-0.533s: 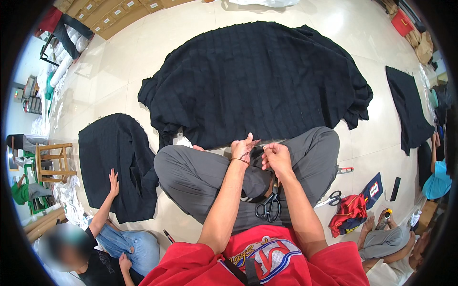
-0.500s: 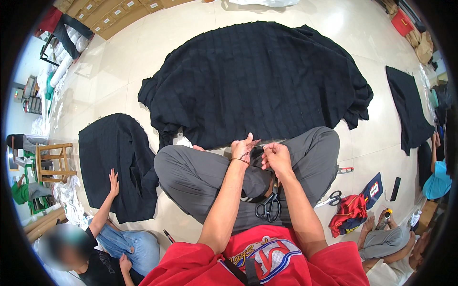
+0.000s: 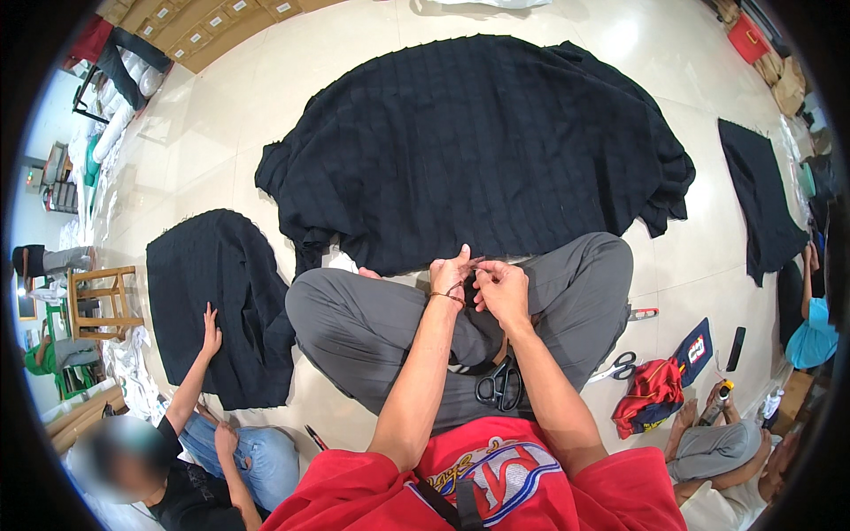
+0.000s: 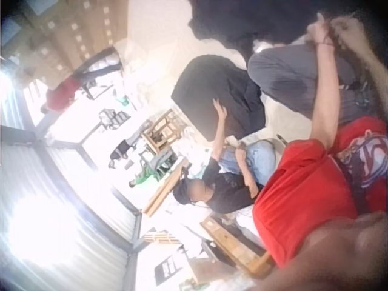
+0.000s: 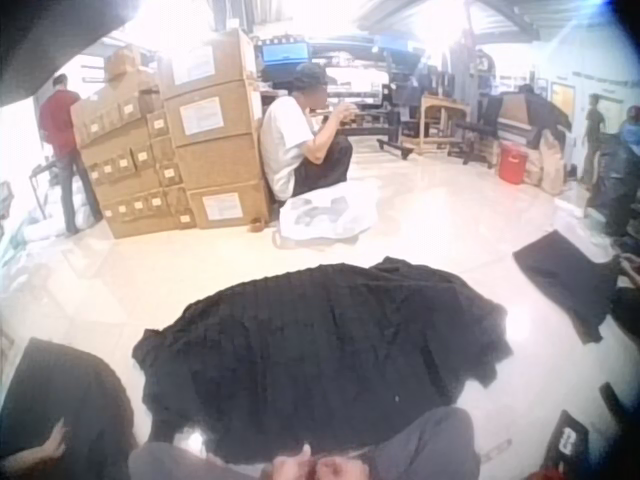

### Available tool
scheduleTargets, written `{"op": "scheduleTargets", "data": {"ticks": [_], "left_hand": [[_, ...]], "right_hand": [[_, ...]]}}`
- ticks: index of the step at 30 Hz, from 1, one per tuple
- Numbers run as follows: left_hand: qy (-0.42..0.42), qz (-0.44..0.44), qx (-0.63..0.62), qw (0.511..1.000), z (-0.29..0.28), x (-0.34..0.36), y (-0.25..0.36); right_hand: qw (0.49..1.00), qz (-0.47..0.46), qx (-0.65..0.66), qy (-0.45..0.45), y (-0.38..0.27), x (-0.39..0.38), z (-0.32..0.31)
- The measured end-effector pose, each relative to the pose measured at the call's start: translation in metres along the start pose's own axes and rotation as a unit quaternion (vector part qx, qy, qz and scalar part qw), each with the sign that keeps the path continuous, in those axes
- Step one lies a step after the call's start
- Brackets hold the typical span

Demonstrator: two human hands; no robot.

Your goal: The person sits on the floor and uses scissors to cut a large piece of black fabric. They repeatedly trim the edges and make small snips along the fabric's surface while others work nearby.

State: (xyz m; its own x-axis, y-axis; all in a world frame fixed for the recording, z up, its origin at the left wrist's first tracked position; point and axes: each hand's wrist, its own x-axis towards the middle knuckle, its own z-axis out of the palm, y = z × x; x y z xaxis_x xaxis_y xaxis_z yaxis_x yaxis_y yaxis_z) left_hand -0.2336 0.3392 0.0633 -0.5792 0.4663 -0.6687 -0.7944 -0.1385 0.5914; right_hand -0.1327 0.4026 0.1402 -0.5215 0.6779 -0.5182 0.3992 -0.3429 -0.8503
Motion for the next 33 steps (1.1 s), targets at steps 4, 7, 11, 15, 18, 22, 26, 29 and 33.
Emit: {"op": "scheduleTargets", "data": {"ticks": [4, 7, 11, 15, 18, 22, 26, 29, 33], "left_hand": [[0.032, 0.008, 0.027, 0.999, 0.003, -0.002, 0.001], [0.026, 0.0, 0.047, 0.999, -0.002, 0.002, 0.0], [-0.004, -0.03, 0.037, 0.999, -0.008, 0.003, 0.001], [0.025, -0.018, 0.031, 0.999, -0.004, 0.002, 0.0], [0.022, 0.016, -0.003, 1.0, -0.004, 0.007, -0.005], [0.017, 0.025, -0.016, 0.999, 0.002, 0.002, -0.003], [0.02, 0.023, -0.007, 1.0, 0.004, -0.002, 0.0], [0.019, 0.034, -0.003, 0.999, 0.005, -0.003, 0.0], [0.022, 0.035, -0.016, 0.999, -0.001, 0.0, -0.002]], "right_hand": [[1.0, 0.016, 0.006, 0.006, 0.003, 0.004, 0.005], [1.0, 0.002, 0.012, 0.013, 0.008, 0.008, 0.009], [1.0, -0.003, 0.013, 0.016, 0.005, 0.009, 0.011], [0.999, 0.04, 0.013, -0.012, 0.004, 0.006, 0.005], [0.976, 0.119, 0.177, -0.046, 0.014, 0.008, -0.006], [0.915, 0.17, 0.364, -0.043, 0.012, 0.011, -0.013], [0.9, 0.167, 0.402, -0.029, 0.013, 0.025, -0.004], [0.903, 0.151, 0.401, -0.012, 0.022, 0.031, 0.0], [0.916, 0.141, 0.376, -0.007, 0.019, 0.019, 0.003]]}}
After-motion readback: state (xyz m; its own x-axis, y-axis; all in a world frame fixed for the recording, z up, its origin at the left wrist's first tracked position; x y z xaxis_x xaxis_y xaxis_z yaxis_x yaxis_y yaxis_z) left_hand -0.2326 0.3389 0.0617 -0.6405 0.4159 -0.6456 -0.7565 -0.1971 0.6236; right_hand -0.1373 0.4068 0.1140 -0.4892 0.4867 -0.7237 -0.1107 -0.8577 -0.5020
